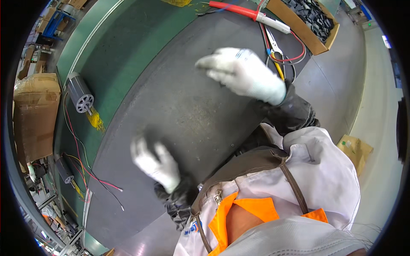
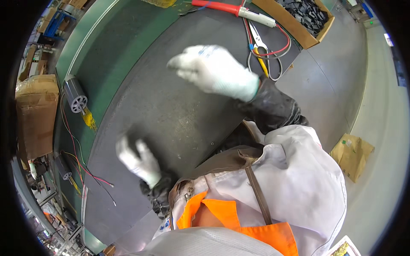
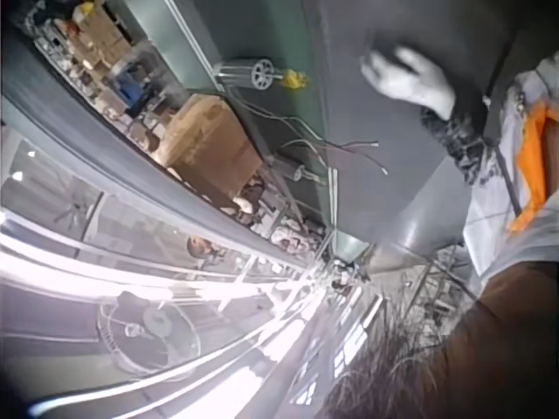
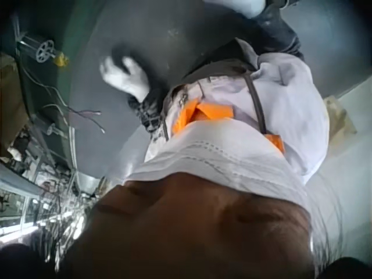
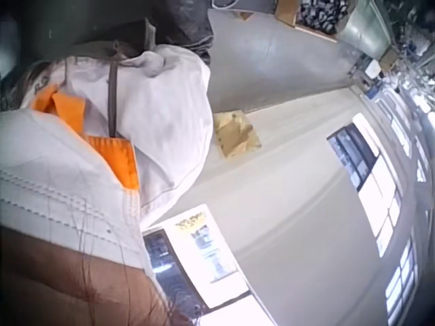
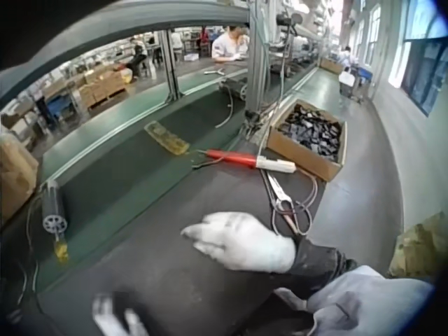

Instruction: Connecting wires to small electric motors and testing electrical connections with probes.

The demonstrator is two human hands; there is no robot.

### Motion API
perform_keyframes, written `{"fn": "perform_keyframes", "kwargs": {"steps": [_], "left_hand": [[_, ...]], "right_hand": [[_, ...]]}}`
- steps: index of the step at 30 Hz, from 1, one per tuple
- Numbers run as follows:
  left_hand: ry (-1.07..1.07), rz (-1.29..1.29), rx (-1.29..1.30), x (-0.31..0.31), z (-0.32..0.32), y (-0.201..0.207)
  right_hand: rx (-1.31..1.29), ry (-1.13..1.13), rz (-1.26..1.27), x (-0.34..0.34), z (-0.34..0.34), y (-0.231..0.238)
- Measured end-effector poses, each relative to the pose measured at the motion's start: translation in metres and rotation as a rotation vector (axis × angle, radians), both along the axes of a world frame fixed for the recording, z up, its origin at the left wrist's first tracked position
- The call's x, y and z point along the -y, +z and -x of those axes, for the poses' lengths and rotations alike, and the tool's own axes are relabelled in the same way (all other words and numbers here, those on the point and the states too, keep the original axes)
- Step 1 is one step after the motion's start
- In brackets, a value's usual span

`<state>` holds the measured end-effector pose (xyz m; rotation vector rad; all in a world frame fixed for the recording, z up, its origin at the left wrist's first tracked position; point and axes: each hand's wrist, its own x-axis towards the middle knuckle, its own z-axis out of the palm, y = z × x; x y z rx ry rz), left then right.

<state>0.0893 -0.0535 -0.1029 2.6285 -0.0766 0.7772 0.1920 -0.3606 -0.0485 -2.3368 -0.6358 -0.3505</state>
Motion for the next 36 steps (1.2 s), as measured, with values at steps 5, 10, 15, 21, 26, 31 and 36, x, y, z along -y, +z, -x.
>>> {"fn": "perform_keyframes", "kwargs": {"steps": [5, 10, 15, 21, 26, 31, 36], "left_hand": [[-0.514, -0.017, -0.154, 0.078, -0.026, -0.001], [-0.652, 0.005, -0.127, 0.125, -0.084, -0.007], [-0.706, 0.059, -0.109, 0.162, -0.132, -0.009], [-0.820, 0.266, -0.159, 0.158, -0.141, -0.011], [-0.588, 0.431, -0.149, 0.150, -0.134, -0.031], [-0.277, 0.824, -0.302, 0.123, -0.162, -0.033], [-0.387, 0.477, -0.156, 0.119, -0.169, -0.049]], "right_hand": [[-0.093, 0.147, 0.037, -0.033, 0.029, -0.030], [0.004, -0.178, -0.348, -0.007, 0.017, -0.068], [-0.122, -0.481, -0.346, 0.061, -0.022, -0.069], [0.109, -0.546, 0.007, 0.066, -0.030, -0.070], [0.090, -0.189, 0.016, -0.009, -0.059, -0.030], [-0.188, 0.042, -0.461, -0.073, -0.107, -0.065], [-0.333, 0.117, -0.552, -0.053, -0.114, -0.078]]}}
